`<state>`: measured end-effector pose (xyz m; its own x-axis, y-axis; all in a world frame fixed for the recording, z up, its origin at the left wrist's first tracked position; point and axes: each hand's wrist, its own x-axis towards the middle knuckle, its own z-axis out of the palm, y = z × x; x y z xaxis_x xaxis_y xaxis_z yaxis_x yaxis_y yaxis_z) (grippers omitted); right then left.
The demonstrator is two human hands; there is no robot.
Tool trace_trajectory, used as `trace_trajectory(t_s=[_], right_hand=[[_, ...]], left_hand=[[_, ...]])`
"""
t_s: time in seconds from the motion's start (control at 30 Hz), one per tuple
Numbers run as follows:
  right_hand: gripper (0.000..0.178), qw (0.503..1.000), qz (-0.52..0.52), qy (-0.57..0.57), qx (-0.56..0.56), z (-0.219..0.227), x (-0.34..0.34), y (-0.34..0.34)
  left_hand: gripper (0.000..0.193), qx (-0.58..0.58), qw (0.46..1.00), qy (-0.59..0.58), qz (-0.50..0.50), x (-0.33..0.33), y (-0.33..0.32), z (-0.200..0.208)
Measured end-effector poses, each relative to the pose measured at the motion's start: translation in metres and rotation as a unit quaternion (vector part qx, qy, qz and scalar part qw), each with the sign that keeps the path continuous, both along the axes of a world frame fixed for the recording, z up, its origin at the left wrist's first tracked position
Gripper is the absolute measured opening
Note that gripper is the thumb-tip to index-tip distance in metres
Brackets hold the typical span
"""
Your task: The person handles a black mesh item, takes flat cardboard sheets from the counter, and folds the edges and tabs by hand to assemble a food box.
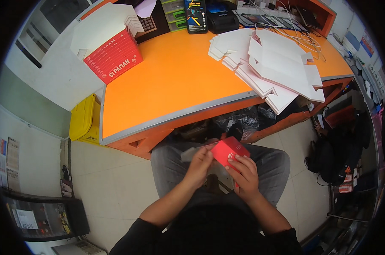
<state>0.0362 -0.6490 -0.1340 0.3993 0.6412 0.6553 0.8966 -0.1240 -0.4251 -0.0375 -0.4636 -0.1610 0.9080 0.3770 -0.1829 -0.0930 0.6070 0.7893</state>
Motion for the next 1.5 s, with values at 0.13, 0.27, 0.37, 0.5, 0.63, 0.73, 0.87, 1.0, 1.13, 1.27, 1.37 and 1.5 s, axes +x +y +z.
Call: trace_trajectory(t_s=[0.13, 0.27, 0.37, 0.5, 0.63, 0.73, 0.87, 1.0, 1.13, 1.27, 1.37, 1.5], right_hand=[[0.035, 1.0, 0.023, 0.008, -0.007, 0.002, -0.001, 0.006], [0.036, 1.0, 0.022, -0.007, 0.0, 0.003, 0.008, 0.003], [0.035, 0.998, 0.048, 0.001, 0.042, 0.002, 0.013, 0.002], [0.034, 0.971, 0.015, 0.155, 0.182, -0.002, 0.002, 0.011], [0.04, 0.968, -0.058, 0.184, 0.163, 0.002, -0.001, 0.018], [0.043, 0.998, -0.051, 0.03, -0.002, 0.01, 0.003, 0.017], [0.046, 0.997, -0.033, -0.01, -0.072, 0.012, 0.011, 0.006], [0.048, 0.996, 0.017, 0.0, -0.085, 0.003, 0.013, 0.003], [0.051, 0.995, -0.012, 0.05, -0.089, 0.003, 0.01, 0.001], [0.055, 0.994, -0.04, 0.055, -0.089, -0.002, 0.01, 0.002], [0.057, 0.995, -0.019, 0.068, -0.068, 0.0, 0.009, 0.0], [0.053, 0.994, 0.051, 0.084, -0.055, 0.001, 0.009, -0.004]], left_hand=[[0.034, 0.032, 0.999, 0.031, -0.015, -0.001, -0.004, -0.004], [0.027, -0.054, 0.998, 0.005, 0.042, 0.0, 0.013, 0.017], [0.024, -0.03, 0.999, 0.001, 0.02, -0.002, 0.015, 0.025], [0.023, 0.001, 0.999, -0.014, 0.046, 0.001, 0.007, 0.017], [0.022, 0.03, 0.997, -0.031, 0.066, -0.002, -0.006, 0.005], [0.027, 0.035, 0.996, -0.015, 0.075, -0.002, -0.014, 0.009], [0.033, 0.054, 0.998, 0.0, 0.043, -0.004, -0.006, 0.007], [0.034, 0.079, 0.997, 0.01, 0.018, -0.002, -0.006, 0.008], [0.029, 0.104, 0.994, 0.025, -0.022, -0.002, -0.015, 0.015], [0.032, 0.084, 0.995, 0.023, -0.045, -0.002, -0.019, 0.012], [0.025, 0.122, 0.992, 0.023, -0.025, 0.001, -0.018, 0.012], [0.022, 0.049, 0.998, 0.049, -0.009, 0.001, -0.009, 0.002]])
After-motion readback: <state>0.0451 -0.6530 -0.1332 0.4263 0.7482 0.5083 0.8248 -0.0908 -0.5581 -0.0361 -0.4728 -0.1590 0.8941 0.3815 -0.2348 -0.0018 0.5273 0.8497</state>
